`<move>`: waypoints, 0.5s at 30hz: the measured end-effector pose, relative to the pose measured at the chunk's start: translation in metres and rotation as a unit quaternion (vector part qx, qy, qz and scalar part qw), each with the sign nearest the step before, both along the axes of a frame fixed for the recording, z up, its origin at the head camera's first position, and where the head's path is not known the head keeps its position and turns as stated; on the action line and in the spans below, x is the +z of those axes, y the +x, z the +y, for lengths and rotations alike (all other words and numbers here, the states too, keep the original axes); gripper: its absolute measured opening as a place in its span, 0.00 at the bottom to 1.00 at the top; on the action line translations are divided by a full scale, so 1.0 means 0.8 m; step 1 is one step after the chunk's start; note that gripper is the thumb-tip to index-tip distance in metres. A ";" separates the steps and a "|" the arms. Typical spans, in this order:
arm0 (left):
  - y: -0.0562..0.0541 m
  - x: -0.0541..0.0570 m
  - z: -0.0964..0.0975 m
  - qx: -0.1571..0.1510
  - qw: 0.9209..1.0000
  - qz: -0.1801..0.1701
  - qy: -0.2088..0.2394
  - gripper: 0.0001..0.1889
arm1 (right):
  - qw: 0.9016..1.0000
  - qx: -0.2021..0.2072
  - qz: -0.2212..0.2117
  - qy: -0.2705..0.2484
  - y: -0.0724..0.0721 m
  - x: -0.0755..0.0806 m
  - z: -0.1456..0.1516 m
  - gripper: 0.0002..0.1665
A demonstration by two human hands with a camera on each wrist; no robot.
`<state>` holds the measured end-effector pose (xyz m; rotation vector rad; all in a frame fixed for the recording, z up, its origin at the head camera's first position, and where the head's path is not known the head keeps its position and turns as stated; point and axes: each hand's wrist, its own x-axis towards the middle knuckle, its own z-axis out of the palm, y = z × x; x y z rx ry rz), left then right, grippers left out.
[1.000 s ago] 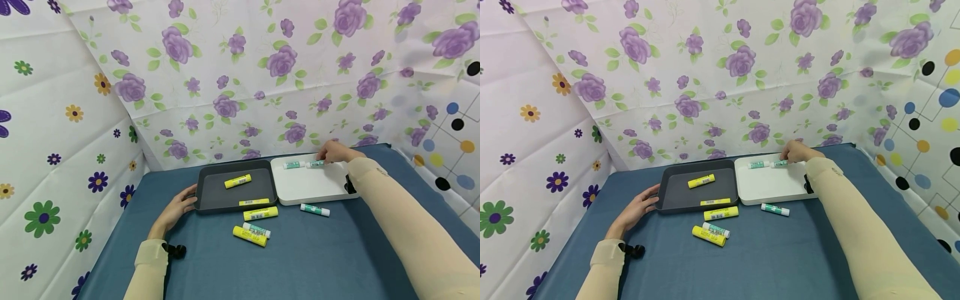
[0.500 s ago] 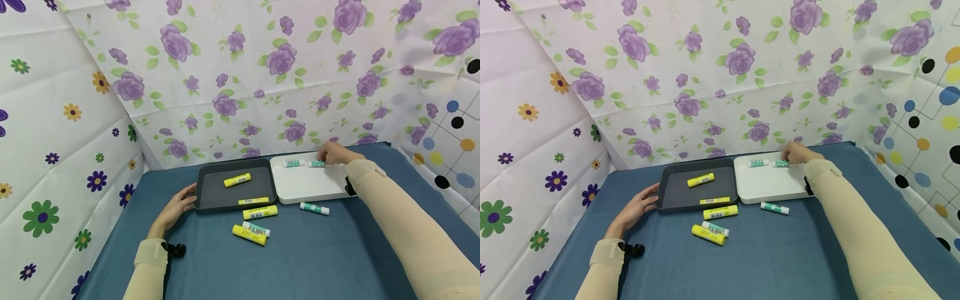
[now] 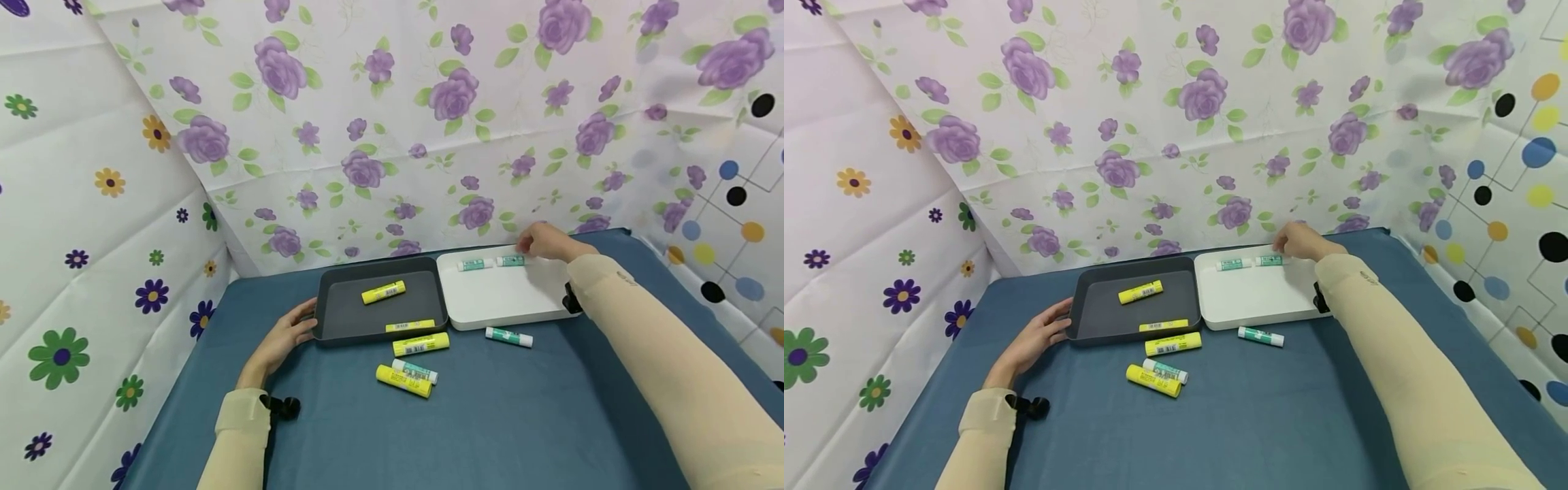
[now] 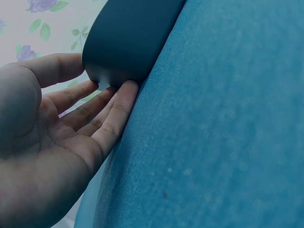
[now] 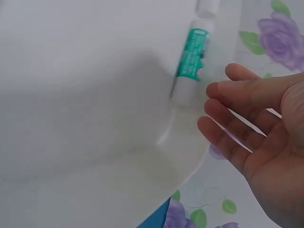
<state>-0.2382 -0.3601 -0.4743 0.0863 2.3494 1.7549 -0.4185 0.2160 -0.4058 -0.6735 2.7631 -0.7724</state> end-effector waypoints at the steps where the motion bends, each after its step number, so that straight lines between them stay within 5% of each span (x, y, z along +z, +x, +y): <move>1: 0.000 0.000 0.000 0.000 1.000 0.000 -0.001 0.33 | 1.000 0.000 -0.003 -0.007 0.001 0.003 0.001 0.19; 15: 0.001 0.002 0.000 -0.008 1.000 0.000 -0.002 0.33 | 0.989 0.009 -0.078 -0.124 0.026 0.027 0.013 0.23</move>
